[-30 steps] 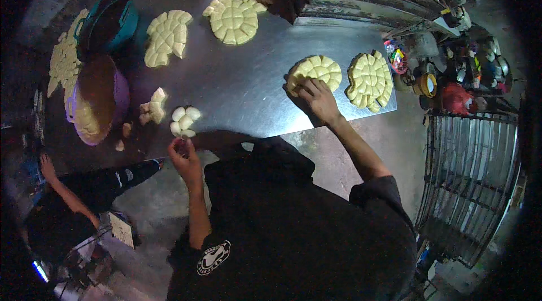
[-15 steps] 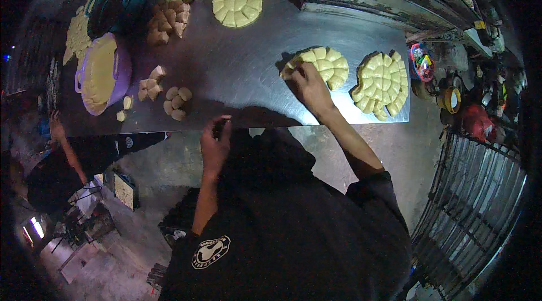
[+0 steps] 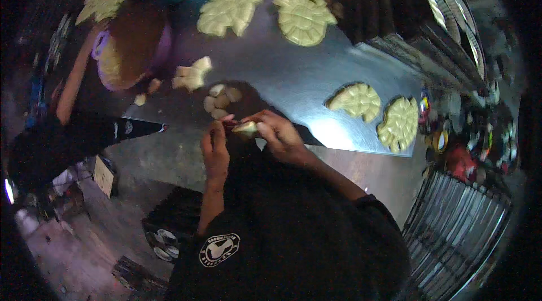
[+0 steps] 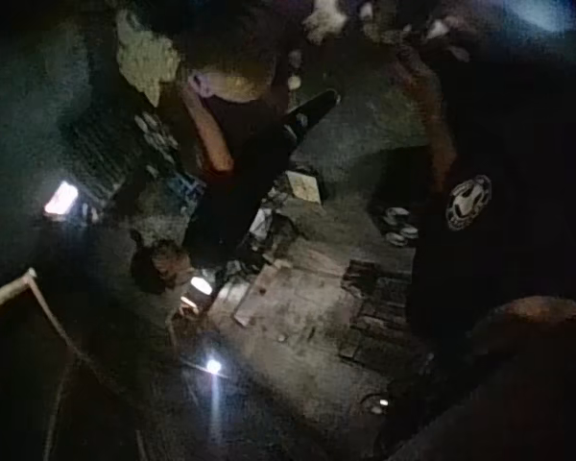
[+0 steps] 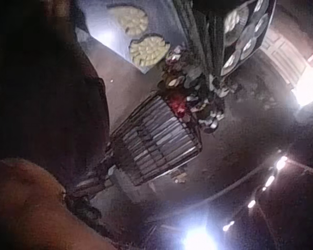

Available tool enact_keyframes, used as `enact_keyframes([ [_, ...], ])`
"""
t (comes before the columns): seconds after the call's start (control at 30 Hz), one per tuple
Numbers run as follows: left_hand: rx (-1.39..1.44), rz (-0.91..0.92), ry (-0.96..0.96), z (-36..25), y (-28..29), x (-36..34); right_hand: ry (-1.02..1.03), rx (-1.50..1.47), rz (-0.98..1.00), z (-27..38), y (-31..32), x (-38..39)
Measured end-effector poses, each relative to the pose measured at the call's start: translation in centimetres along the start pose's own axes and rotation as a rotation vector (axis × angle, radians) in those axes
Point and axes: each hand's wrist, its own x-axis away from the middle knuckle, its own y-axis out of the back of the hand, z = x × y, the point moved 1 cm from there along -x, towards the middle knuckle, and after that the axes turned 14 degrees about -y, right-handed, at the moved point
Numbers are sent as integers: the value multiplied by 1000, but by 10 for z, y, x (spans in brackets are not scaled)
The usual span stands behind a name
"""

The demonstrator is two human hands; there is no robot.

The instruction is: The person moves a tray of tart tins onto a table and then fills pieces of dough with a yellow mixture using their hands.

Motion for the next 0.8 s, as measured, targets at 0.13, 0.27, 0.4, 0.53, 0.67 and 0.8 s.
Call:
enact_keyframes([
  [0.13,198,-43,-72,-56,24,-28,65,-37,-191,64,-28,-34],
  [0.27,506,-127,-150,-50,54,-61,349,235,-290,115,-48,-79],
  [0.4,-124,-297,-1083,-42,85,-107,96,-190,-125,141,-96,-102],
  [0.53,-24,-184,-1475,-51,124,-112,-87,-327,165,150,-138,-113],
  [0.67,483,-223,-1112,-4,133,-120,-18,-206,207,142,-165,-139],
  [0.8,971,-515,-658,8,126,-120,-216,-421,346,158,-184,-169],
])
